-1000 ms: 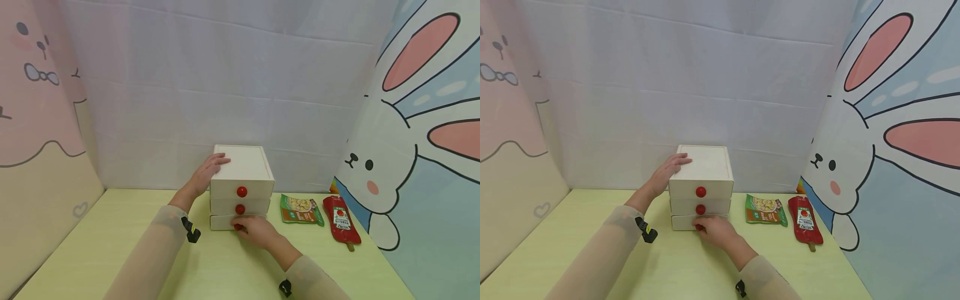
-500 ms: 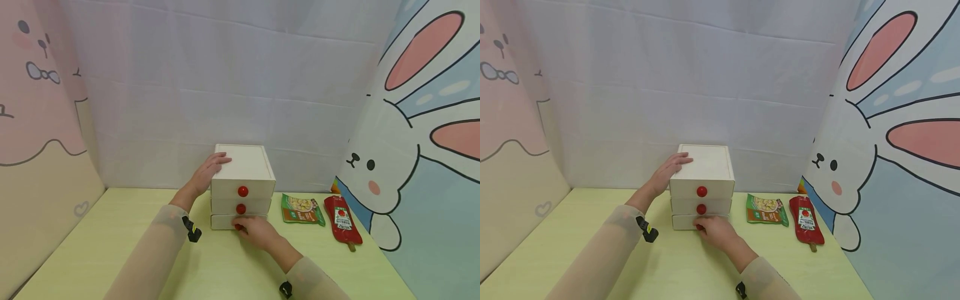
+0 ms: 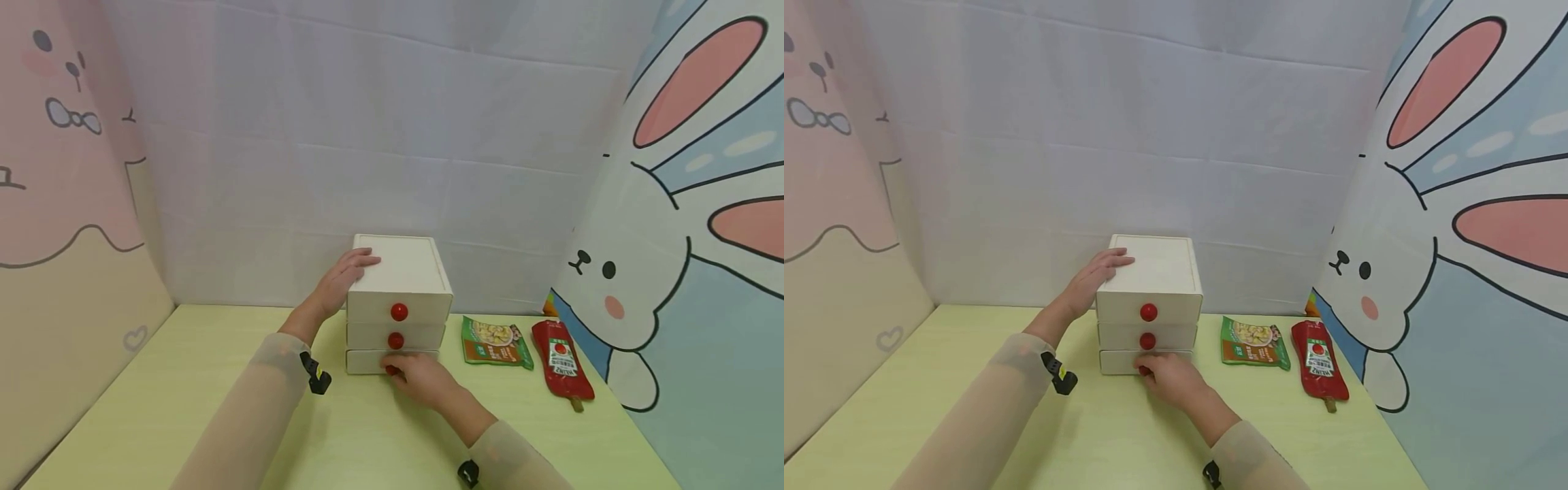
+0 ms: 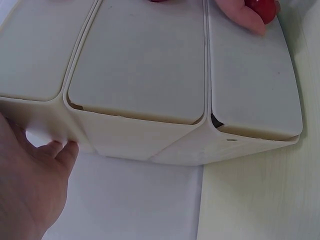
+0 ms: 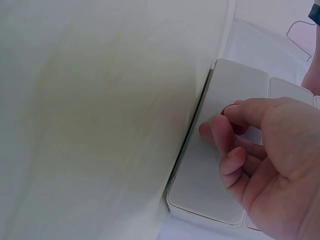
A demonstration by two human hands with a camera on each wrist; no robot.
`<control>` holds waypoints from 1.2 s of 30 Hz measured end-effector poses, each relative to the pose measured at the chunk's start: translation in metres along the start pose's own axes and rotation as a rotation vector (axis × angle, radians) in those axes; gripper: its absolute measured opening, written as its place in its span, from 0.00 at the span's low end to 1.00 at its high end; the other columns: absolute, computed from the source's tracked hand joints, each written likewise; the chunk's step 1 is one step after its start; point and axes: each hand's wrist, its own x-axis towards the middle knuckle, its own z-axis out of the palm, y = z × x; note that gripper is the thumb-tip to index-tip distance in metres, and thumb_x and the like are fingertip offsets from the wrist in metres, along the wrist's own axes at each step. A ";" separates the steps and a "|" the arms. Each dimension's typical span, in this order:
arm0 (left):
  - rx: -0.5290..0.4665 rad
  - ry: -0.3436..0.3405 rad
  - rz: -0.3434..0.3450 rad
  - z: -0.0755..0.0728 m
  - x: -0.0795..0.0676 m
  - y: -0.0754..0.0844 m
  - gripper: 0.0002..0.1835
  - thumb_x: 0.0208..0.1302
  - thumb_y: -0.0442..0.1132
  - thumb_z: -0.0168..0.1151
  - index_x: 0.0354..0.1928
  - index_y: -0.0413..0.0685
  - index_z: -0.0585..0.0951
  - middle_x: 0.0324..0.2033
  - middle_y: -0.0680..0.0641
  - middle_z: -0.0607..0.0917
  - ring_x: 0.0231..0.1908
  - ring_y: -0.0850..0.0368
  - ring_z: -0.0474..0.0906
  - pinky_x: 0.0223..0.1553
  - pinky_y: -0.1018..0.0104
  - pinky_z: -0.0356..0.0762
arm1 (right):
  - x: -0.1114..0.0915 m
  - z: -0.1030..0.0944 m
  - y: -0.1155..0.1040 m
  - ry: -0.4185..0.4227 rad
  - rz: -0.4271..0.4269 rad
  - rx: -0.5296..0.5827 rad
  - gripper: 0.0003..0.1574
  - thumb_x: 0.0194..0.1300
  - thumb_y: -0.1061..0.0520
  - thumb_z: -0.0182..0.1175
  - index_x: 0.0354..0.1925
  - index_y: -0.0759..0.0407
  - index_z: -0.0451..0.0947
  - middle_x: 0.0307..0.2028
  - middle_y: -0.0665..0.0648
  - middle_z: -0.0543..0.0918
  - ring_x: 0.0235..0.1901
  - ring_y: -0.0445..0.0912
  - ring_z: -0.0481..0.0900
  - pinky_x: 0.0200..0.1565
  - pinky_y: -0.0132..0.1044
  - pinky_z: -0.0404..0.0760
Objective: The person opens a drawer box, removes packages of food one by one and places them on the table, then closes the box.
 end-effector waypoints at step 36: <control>0.028 -0.007 -0.032 -0.004 0.007 -0.002 0.29 0.85 0.44 0.38 0.79 0.47 0.76 0.87 0.48 0.60 0.88 0.42 0.48 0.85 0.31 0.47 | 0.004 -0.002 0.000 0.008 0.029 0.024 0.09 0.72 0.63 0.70 0.49 0.57 0.88 0.39 0.52 0.90 0.35 0.42 0.81 0.43 0.37 0.86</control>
